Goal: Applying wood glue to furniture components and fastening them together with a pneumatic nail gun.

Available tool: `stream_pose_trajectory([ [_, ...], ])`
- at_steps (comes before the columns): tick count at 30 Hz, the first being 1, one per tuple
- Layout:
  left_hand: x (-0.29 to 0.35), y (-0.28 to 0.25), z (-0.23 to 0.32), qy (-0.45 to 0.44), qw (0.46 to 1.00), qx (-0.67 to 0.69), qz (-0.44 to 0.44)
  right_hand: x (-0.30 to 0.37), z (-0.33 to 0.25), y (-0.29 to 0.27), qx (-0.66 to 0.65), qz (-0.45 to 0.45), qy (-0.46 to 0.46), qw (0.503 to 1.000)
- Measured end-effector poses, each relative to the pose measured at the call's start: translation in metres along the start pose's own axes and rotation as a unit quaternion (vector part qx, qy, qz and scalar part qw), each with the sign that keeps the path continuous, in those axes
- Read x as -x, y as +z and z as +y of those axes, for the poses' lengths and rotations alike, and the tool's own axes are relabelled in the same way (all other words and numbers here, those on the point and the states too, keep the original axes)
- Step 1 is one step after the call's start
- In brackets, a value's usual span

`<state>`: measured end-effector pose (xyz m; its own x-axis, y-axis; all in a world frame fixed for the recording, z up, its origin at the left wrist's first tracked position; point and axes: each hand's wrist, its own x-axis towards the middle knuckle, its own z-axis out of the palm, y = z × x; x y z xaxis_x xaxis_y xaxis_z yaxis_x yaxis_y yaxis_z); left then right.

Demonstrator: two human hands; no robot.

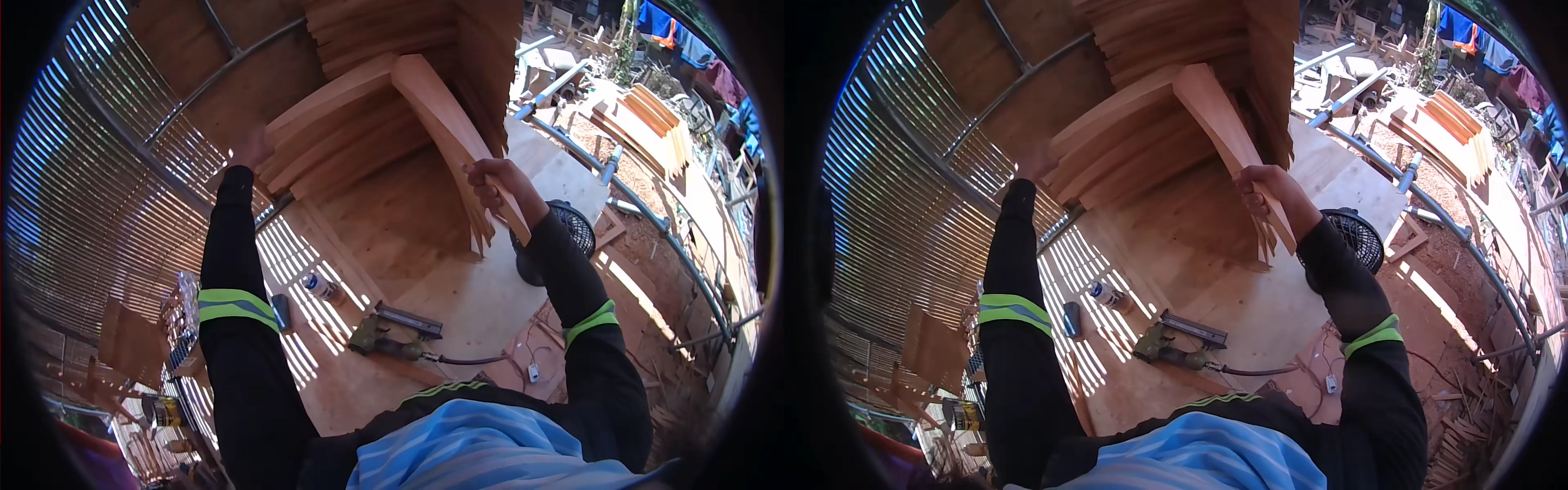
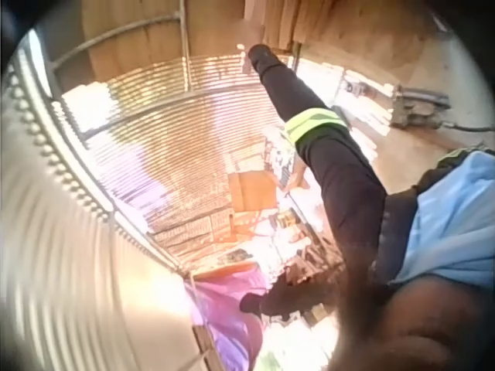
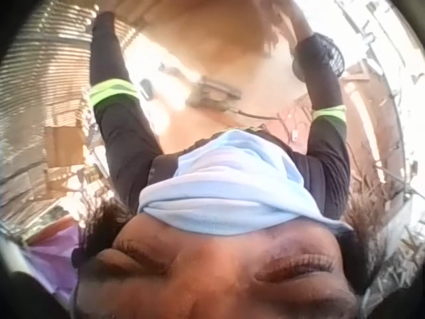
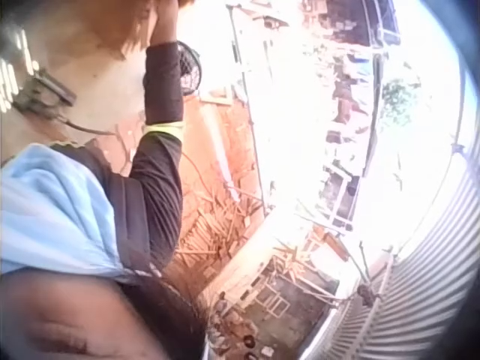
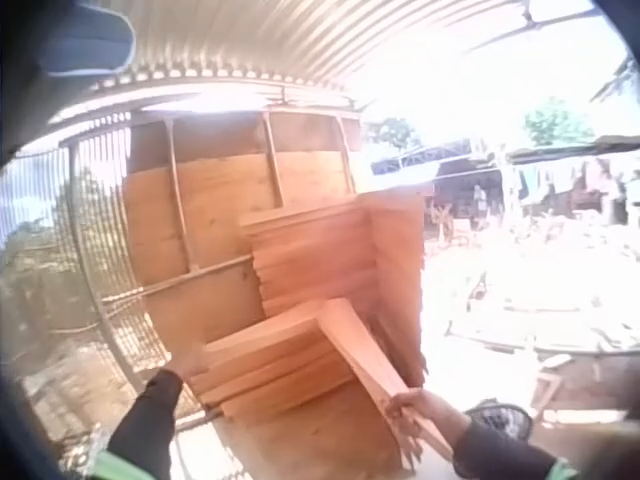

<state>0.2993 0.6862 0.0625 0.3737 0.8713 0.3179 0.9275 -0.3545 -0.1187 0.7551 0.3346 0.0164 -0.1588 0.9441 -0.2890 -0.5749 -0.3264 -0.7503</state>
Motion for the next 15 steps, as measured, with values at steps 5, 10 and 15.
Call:
stream_pose_trajectory([
  [5, -0.061, 0.064, -0.010, 0.058, 0.994, 0.093, 0.015, -0.068, -0.058, -0.005, 0.116, 0.043, -0.010, 0.992],
  [10, -0.072, 0.094, -0.010, 0.023, 0.995, 0.092, -0.013, -0.076, -0.054, -0.004, 0.726, 0.229, -0.183, 0.622],
  [15, 0.000, 0.090, -0.015, 0.029, 0.975, 0.221, 0.014, -0.073, 0.009, -0.012, 0.793, 0.159, -0.228, 0.541],
])
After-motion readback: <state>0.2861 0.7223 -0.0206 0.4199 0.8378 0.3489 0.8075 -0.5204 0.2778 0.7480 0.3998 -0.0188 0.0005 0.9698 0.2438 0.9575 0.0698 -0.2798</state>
